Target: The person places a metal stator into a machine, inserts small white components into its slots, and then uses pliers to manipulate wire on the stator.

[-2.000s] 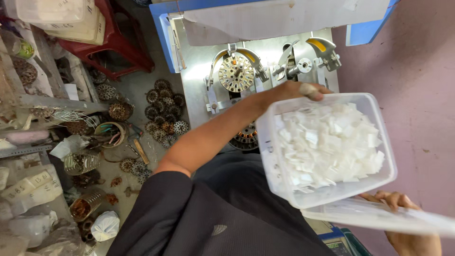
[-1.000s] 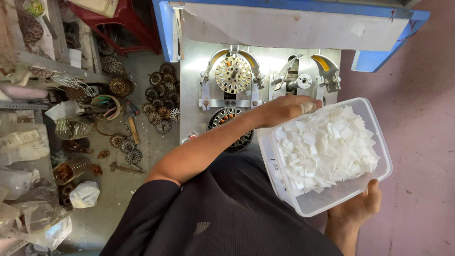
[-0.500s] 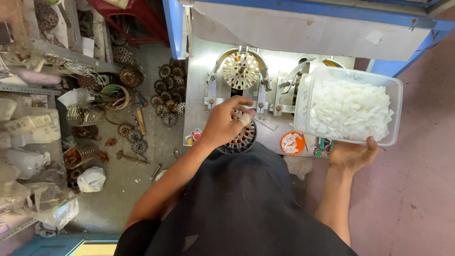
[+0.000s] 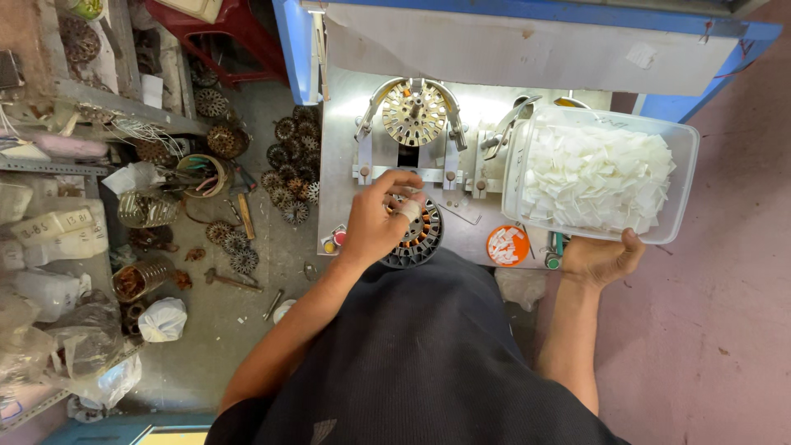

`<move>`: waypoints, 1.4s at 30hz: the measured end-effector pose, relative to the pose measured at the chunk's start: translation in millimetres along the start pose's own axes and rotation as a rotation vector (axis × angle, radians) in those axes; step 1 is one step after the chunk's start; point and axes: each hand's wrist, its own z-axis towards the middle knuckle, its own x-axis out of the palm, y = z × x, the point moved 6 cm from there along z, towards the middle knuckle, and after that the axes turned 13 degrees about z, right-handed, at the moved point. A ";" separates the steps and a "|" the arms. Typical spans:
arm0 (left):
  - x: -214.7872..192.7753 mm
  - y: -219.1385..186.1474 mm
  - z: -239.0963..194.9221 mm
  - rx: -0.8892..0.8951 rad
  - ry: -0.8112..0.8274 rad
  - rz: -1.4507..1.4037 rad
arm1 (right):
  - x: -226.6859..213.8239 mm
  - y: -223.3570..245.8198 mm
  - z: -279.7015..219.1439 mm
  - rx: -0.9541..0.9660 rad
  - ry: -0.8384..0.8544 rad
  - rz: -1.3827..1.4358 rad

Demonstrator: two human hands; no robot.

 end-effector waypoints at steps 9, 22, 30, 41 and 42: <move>105.4 -9.0 115.8 -0.214 0.127 -0.552 | 2.9 -1.3 -5.7 0.028 0.002 0.050; 119.5 -52.9 136.3 0.113 0.049 -0.859 | 4.5 -29.6 25.2 -0.121 -0.042 0.068; 115.1 -49.9 127.8 -0.081 0.025 -0.610 | 0.7 -73.8 93.9 -0.164 -0.166 0.008; 146.6 -26.1 69.1 -0.188 0.025 -0.343 | 1.0 -4.4 67.5 -0.438 -0.178 -1.035; 149.3 -28.2 68.8 -0.144 0.030 -0.336 | 17.6 4.2 63.4 -0.607 -0.061 -1.192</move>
